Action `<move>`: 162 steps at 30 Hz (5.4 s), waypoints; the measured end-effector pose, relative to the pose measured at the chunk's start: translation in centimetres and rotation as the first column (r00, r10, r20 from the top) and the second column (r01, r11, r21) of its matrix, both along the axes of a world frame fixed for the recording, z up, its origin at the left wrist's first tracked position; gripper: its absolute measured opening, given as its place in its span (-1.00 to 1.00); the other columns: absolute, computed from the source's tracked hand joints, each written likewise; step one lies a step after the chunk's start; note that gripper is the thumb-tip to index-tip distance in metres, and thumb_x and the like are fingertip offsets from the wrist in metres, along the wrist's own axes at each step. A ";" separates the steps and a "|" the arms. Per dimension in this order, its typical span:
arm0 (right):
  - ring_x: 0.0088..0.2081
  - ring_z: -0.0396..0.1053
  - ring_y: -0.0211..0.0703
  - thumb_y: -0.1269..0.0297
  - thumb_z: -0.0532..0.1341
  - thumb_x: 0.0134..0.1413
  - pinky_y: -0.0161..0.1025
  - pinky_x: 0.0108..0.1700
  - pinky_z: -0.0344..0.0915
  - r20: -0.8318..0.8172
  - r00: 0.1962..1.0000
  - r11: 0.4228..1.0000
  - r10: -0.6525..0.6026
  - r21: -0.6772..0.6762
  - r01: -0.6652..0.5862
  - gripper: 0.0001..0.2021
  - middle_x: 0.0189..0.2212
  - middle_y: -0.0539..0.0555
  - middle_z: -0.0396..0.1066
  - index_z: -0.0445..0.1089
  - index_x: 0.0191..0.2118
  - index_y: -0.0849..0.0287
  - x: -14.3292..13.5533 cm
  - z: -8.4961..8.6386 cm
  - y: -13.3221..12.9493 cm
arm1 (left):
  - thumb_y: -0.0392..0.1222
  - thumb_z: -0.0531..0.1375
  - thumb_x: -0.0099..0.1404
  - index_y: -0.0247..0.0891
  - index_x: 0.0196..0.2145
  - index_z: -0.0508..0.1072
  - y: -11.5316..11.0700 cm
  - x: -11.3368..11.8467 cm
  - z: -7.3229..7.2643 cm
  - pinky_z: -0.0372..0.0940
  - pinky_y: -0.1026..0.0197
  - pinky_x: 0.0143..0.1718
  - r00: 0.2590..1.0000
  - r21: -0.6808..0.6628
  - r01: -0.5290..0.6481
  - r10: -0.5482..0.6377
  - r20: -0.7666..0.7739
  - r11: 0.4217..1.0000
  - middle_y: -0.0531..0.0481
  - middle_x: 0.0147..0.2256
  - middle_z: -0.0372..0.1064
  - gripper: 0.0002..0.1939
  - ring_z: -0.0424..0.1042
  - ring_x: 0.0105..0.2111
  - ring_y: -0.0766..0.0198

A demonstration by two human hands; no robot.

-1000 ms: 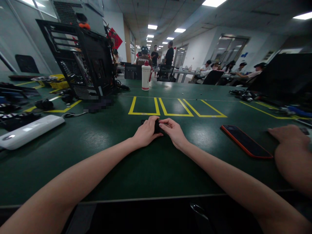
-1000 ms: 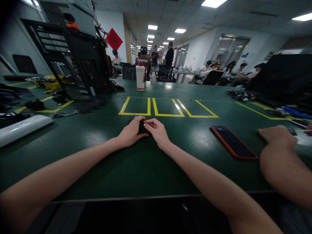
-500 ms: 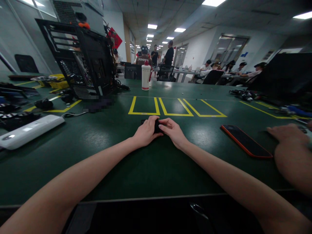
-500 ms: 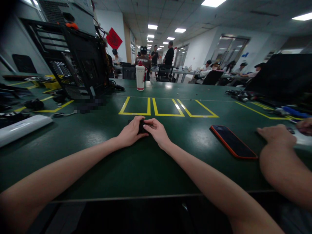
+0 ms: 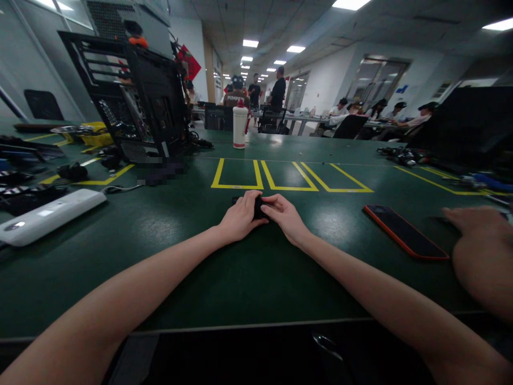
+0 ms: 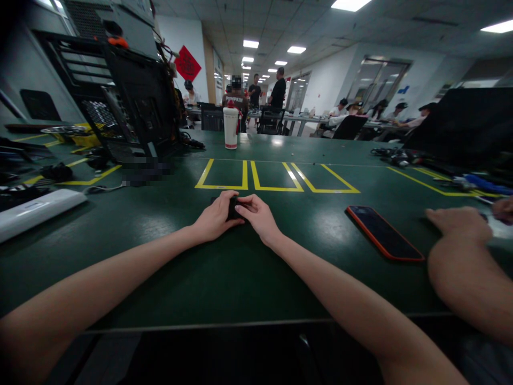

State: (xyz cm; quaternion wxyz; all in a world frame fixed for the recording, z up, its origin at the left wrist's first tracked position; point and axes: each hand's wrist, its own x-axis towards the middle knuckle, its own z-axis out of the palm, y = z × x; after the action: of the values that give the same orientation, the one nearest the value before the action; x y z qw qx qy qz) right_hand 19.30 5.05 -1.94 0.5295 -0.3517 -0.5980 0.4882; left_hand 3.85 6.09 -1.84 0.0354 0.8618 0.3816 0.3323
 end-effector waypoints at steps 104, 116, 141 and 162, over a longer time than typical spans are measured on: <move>-0.02 0.27 -0.18 0.38 0.25 -0.11 -0.11 0.11 0.13 0.028 0.997 0.997 0.072 0.027 -0.072 -0.65 -0.12 0.03 0.34 0.30 -0.12 0.09 -0.1 -0.1 0.2 | -0.07 0.21 0.08 -0.26 0.00 -0.02 -1.3 -0.6 0.1 0.29 -0.05 -0.14 0.998 0.015 -0.065 0.065 -0.015 0.998 -0.20 -0.02 0.11 -0.37 0.25 -0.04 0.00; -0.12 0.32 -0.21 0.37 0.24 -0.12 -0.13 0.05 0.19 0.054 0.996 0.995 0.076 0.067 -0.079 -0.81 -0.25 -0.01 0.35 0.33 -0.29 0.13 -0.1 0.0 -0.3 | -0.06 0.20 0.09 -0.25 0.01 -0.03 -1.3 -0.6 0.0 0.30 -0.04 -0.17 0.997 -0.005 -0.072 0.072 -0.014 0.997 -0.21 -0.01 0.10 -0.37 0.24 -0.04 0.00; -0.03 0.28 -0.18 0.38 0.23 -0.10 -0.11 0.09 0.15 0.095 0.995 0.995 0.035 0.087 -0.043 -0.69 -0.12 0.04 0.31 0.26 -0.15 0.10 -0.1 0.0 0.1 | -0.08 0.21 0.08 -0.24 0.01 -0.02 -1.3 -0.6 0.0 0.30 -0.04 -0.18 0.998 -0.005 -0.060 0.060 0.007 0.998 -0.20 -0.02 0.11 -0.37 0.24 -0.04 0.01; 0.00 0.27 -0.13 0.38 0.27 -0.16 -0.08 0.06 0.20 0.055 0.989 0.991 0.136 -0.021 -0.135 -0.66 -0.13 0.05 0.33 0.26 -0.17 0.13 0.0 0.1 -0.2 | -0.09 0.21 0.09 -0.23 0.01 -0.02 -1.3 -0.6 -0.1 0.29 -0.05 -0.17 0.999 -0.006 -0.052 0.052 0.015 0.999 -0.20 -0.02 0.11 -0.38 0.25 -0.04 0.01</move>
State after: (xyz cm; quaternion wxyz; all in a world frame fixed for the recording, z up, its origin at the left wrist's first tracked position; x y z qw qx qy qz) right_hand 19.34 4.83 -1.89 0.4752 -0.3286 -0.6309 0.5179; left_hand 3.23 4.74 -1.96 0.0319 0.8490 0.4045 0.3385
